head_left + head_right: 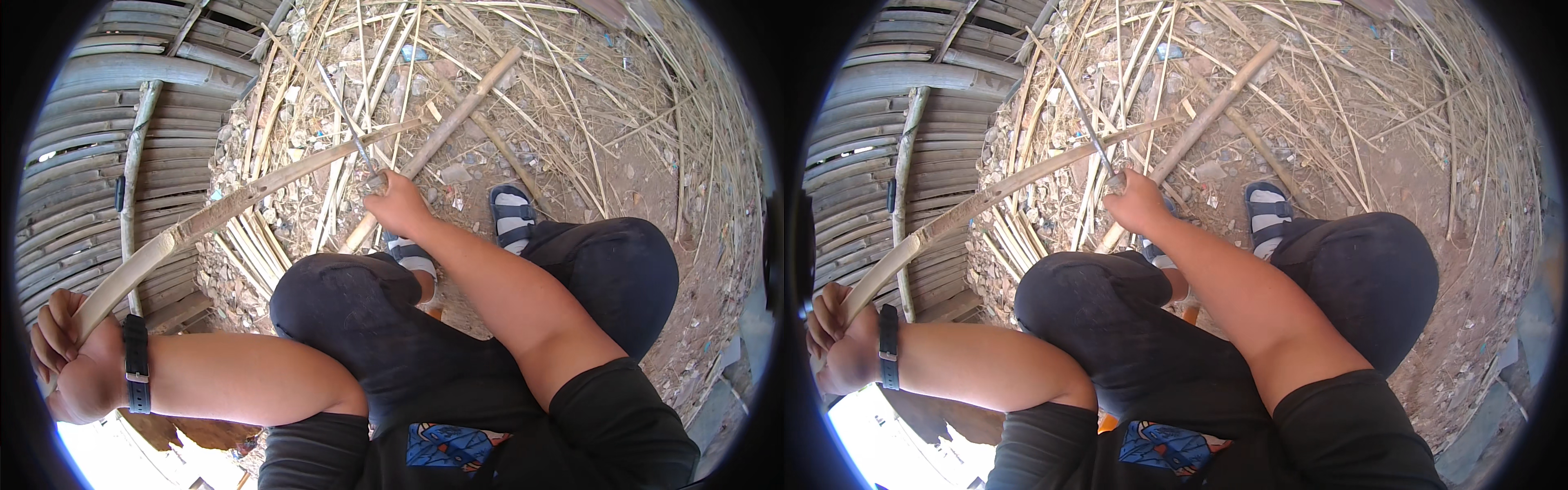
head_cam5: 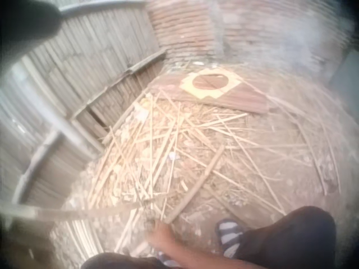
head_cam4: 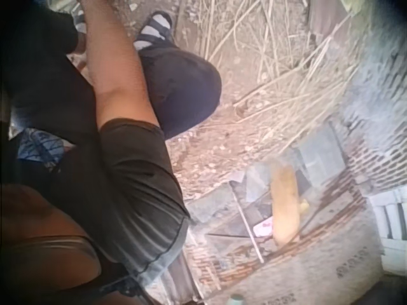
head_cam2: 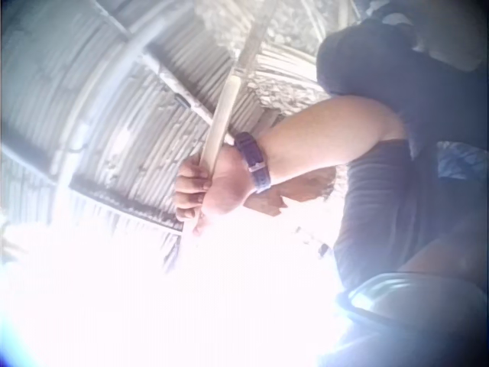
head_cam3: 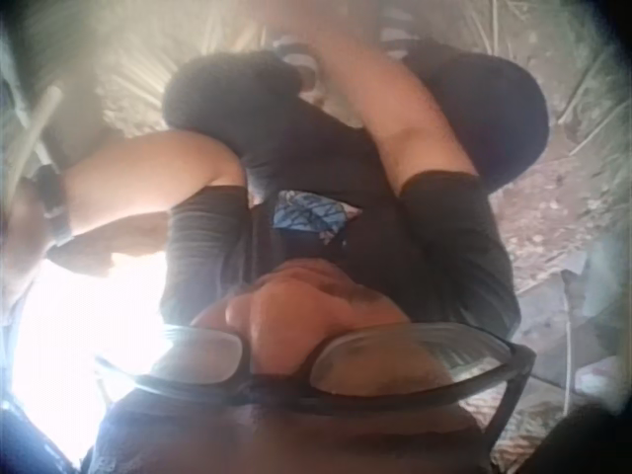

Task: The person uses a machete to split long bamboo poles into thin strips. They hold the bamboo with one hand and repeatedly strike it with the machete to separate the material, then set the finished strips aside on the ground.

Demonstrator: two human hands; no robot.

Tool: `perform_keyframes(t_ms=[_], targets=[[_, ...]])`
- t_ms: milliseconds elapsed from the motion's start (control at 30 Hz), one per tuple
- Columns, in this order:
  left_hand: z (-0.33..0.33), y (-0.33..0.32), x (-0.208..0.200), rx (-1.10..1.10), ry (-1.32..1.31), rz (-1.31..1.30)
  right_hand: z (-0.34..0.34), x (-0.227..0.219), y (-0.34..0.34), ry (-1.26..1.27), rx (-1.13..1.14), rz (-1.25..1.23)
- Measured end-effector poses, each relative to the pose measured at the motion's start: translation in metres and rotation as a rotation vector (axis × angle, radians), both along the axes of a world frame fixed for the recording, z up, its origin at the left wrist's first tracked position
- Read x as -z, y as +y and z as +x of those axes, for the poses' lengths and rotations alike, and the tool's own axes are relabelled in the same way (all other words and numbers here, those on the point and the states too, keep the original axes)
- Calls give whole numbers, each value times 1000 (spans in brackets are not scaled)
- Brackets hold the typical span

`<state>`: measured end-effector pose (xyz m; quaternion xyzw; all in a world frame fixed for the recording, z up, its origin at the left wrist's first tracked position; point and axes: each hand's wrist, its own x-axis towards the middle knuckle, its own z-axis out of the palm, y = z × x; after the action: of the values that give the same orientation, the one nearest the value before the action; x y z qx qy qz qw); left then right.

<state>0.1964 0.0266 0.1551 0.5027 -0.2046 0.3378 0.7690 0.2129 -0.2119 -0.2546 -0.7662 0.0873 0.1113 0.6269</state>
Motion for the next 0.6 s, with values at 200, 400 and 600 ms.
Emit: perform_keyframes(t_ms=[200, 400, 600], targets=[[-4, -2, 6, -233, -47, 22, 0, -16, -7, 46, -59, 98], [-1, -2, 8, -363, -44, -58, -3, -49, 6, -21, -88, 81], [2, -14, 10, -608, 7, -100, -22, -36, 9, -187, -204, 105]])
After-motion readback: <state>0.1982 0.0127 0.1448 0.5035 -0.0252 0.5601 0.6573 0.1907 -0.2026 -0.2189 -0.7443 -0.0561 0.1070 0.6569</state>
